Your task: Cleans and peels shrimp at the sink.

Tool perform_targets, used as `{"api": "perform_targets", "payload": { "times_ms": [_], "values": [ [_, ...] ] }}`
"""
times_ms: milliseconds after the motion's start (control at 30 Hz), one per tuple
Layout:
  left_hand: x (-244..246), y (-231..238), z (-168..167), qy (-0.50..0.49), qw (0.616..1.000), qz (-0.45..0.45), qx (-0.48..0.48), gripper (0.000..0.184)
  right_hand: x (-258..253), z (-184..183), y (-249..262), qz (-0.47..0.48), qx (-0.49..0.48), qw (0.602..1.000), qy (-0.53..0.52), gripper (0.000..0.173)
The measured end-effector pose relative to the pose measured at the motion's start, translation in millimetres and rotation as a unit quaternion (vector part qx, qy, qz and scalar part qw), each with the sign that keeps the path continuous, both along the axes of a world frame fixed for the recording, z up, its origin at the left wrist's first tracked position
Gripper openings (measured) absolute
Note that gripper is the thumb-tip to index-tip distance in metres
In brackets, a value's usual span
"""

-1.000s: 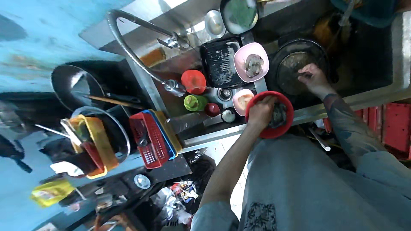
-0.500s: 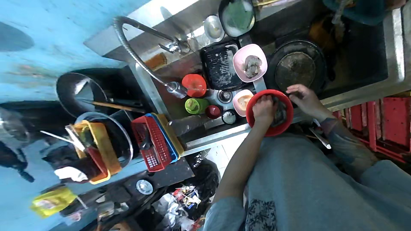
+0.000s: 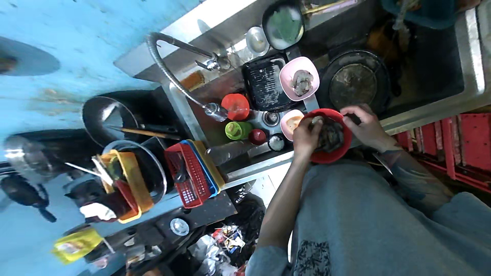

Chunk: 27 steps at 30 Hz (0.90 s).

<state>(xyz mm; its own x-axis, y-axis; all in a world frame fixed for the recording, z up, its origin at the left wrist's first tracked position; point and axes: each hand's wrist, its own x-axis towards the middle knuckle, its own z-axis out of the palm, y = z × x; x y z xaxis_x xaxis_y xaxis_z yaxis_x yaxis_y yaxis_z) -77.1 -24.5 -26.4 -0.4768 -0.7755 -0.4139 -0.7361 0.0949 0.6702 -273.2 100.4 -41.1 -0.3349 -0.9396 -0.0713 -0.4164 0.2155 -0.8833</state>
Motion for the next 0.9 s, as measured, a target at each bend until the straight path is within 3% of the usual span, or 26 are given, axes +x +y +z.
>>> {"api": "perform_targets", "payload": {
  "times_ms": [100,200,433,500,567,667,767,900],
  "values": [
    [13,3,10,0.086,0.986,0.082,0.119,0.031,15,2,-2,0.092,-0.052,0.984,0.143,0.029],
    [26,14,28,0.092,0.970,0.093,0.203,0.037,29,4,-6,0.163,-0.060,0.955,0.241,0.038],
    [31,18,27,0.109,0.936,0.130,0.307,0.050,32,-8,-8,0.171,-0.083,0.938,0.291,0.023],
    [32,20,28,0.074,0.962,0.095,0.244,0.054,30,-6,-8,0.171,-0.066,0.948,0.259,0.026],
    [32,20,27,0.052,0.990,0.027,0.125,0.044,26,-4,-10,0.176,-0.046,0.956,0.229,0.029],
    [31,14,14,0.118,0.987,-0.110,-0.004,0.036,20,-2,-12,0.197,-0.020,0.958,0.209,0.031],
    [30,11,6,0.125,0.975,-0.174,-0.056,0.029,18,3,-16,0.218,0.001,0.956,0.194,0.032],
    [31,11,4,0.112,0.976,-0.176,-0.060,0.030,19,4,-21,0.247,0.028,0.951,0.183,0.032]
  ]
}}
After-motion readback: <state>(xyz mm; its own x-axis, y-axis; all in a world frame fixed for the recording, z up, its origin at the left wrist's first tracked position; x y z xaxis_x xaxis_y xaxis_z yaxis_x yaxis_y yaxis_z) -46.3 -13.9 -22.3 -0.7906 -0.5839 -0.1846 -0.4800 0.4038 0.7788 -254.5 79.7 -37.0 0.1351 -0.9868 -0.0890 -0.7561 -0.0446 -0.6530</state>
